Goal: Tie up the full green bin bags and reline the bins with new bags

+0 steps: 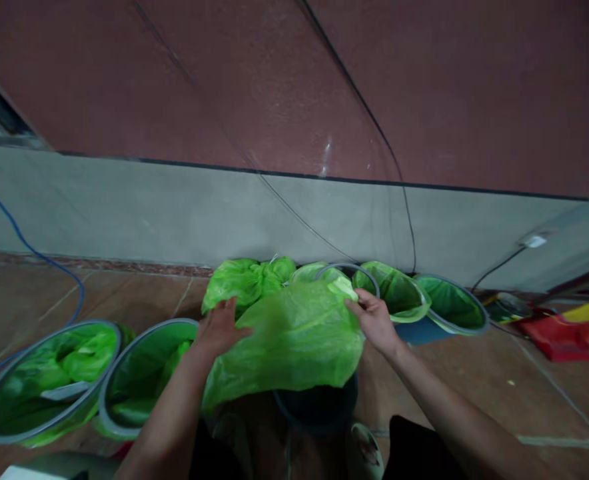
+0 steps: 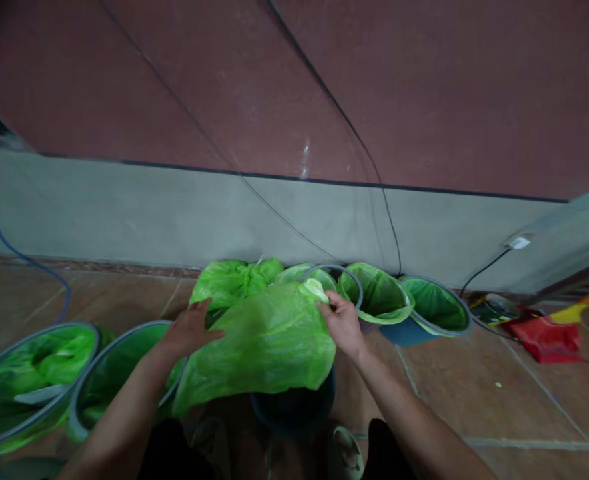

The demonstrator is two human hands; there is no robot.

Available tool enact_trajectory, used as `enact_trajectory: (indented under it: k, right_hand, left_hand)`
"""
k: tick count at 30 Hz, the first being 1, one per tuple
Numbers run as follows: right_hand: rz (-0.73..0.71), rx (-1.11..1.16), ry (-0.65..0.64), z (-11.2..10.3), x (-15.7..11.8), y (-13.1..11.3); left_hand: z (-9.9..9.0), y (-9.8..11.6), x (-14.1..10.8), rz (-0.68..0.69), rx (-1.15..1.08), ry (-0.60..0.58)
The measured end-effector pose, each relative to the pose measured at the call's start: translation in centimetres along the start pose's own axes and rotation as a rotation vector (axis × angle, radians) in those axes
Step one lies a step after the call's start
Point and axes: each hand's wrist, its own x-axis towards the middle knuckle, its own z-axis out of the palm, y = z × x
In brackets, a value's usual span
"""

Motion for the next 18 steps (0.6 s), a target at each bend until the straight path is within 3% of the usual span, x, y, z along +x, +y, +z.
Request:
enact_trajectory:
  k: [1,4,7,10,13,18]
  right_hand:
    - [-0.038,-0.020,-0.046,0.0,-0.8,-1.9]
    - [-0.172,-0.123,-0.091,0.9,-3.5,-5.9]
    - [-0.307,-0.219,-0.098,2.3,-5.9,-7.4]
    - [-0.372,-0.252,-0.159,2.7,-7.0,-7.1]
    - [-0.379,-0.263,-0.201,2.1,-6.4,-6.2]
    - [-0.248,-0.342,-0.153,0.8,-3.9,-4.2]
  left_hand:
    - [-0.7,1.7,-0.4,0.071,-0.120,0.030]
    - [-2.3,6.6,-2.2,0.514,-0.517,0.081]
    - [-3.1,9.6,-3.8,0.769,-0.626,0.079]
    - [-2.9,10.4,-4.7,0.791,-0.537,0.049]
    - [-2.3,10.2,-4.5,0.739,-0.399,0.019]
    - [-1.1,9.7,-3.2,0.667,-0.285,0.159]
